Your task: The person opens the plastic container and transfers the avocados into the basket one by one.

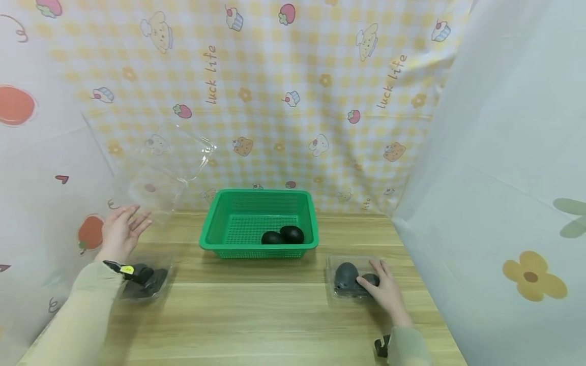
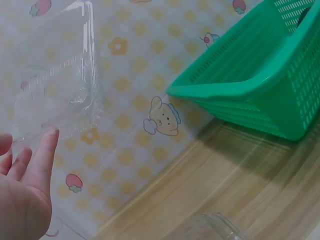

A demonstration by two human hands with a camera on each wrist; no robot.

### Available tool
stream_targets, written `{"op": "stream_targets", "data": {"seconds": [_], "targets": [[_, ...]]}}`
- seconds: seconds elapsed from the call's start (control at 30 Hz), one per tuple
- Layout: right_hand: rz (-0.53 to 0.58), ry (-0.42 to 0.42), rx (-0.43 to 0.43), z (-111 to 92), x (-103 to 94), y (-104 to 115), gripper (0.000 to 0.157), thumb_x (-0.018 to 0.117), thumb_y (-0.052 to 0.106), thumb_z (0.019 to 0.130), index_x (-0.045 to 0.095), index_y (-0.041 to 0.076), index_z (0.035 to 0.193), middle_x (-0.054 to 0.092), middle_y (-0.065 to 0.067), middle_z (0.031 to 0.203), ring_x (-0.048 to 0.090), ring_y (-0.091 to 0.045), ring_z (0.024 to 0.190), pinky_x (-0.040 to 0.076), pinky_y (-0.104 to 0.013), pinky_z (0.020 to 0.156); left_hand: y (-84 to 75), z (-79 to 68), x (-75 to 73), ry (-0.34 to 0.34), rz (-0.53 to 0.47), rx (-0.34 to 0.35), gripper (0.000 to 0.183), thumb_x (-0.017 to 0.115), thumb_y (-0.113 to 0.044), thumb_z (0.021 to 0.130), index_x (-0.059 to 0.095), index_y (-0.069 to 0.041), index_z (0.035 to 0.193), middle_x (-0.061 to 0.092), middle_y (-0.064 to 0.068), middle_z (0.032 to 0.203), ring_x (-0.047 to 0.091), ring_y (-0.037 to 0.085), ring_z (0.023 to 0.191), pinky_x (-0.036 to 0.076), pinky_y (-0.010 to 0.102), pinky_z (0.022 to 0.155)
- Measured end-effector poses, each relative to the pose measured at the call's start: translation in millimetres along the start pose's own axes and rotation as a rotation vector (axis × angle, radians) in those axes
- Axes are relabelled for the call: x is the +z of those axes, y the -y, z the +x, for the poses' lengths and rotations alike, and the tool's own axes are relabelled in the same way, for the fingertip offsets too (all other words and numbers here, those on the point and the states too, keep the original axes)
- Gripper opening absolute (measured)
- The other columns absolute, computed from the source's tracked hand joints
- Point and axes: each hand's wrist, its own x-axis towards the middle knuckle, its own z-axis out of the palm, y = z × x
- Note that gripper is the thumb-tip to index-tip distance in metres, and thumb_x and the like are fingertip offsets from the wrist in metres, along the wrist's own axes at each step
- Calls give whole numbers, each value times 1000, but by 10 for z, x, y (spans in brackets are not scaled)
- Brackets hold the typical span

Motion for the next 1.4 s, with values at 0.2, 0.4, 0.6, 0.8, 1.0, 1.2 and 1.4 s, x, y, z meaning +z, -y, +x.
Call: {"op": "stream_targets", "data": {"seconds": [0.2, 0.4, 0.6, 0.8, 1.0, 1.2, 1.4], "targets": [[0, -9, -5, 16, 14, -15, 76, 58, 50, 78, 29, 13, 138, 11, -22, 142, 18, -50, 121, 23, -67, 86, 57, 65, -62, -109, -49, -19, 16, 55, -4, 85, 39, -6, 83, 34, 4, 108, 56, 27, 96, 45, 38, 83], [-8, -21, -6, 28, 19, -20, 76, 59, 49, 78, 31, 12, 137, 12, -22, 142, 18, -50, 121, 23, -67, 87, 107, 106, -59, -217, -43, -42, 17, 50, -2, 86, 35, -8, 89, 30, 3, 98, 60, 24, 75, 44, 39, 83], [-10, -18, 4, 25, 15, -13, 76, 58, 50, 78, 29, 12, 138, 11, -22, 142, 19, -50, 121, 23, -67, 86, 181, 166, -80, -254, -5, -70, 18, 49, -3, 87, 33, -9, 92, 28, 2, 102, 57, 23, 81, 43, 35, 85], [-1, -16, 1, 23, 17, -6, 76, 58, 50, 78, 30, 13, 138, 12, -22, 142, 19, -50, 120, 24, -67, 86, 270, 221, -141, -297, 49, -129, 46, 46, -4, 88, 25, -12, 127, 18, -2, 123, 53, 21, 88, 43, 32, 85], [3, -21, 9, 33, 31, -18, 75, 58, 50, 78, 31, 13, 137, 13, -21, 142, 19, -49, 121, 24, -67, 86, 334, 238, -213, -322, 61, -188, 67, 47, -2, 86, 9, -17, 139, 12, -2, 140, 40, 29, 113, 42, 32, 85], [0, -13, 8, 29, 37, -14, 76, 57, 51, 78, 30, 14, 138, 12, -20, 143, 18, -48, 122, 24, -66, 86, 366, 238, -247, -339, 87, -239, 67, 46, -1, 86, 11, -17, 140, 4, -1, 144, 27, 28, 125, 42, 30, 84], [16, -3, 26, 22, 25, -15, 76, 57, 52, 78, 29, 15, 138, 10, -18, 144, 17, -48, 123, 23, -66, 87, 369, 261, -239, -367, 113, -294, 66, 46, -3, 86, 13, -18, 141, 0, -2, 145, 28, 25, 124, 43, 30, 83]]}}
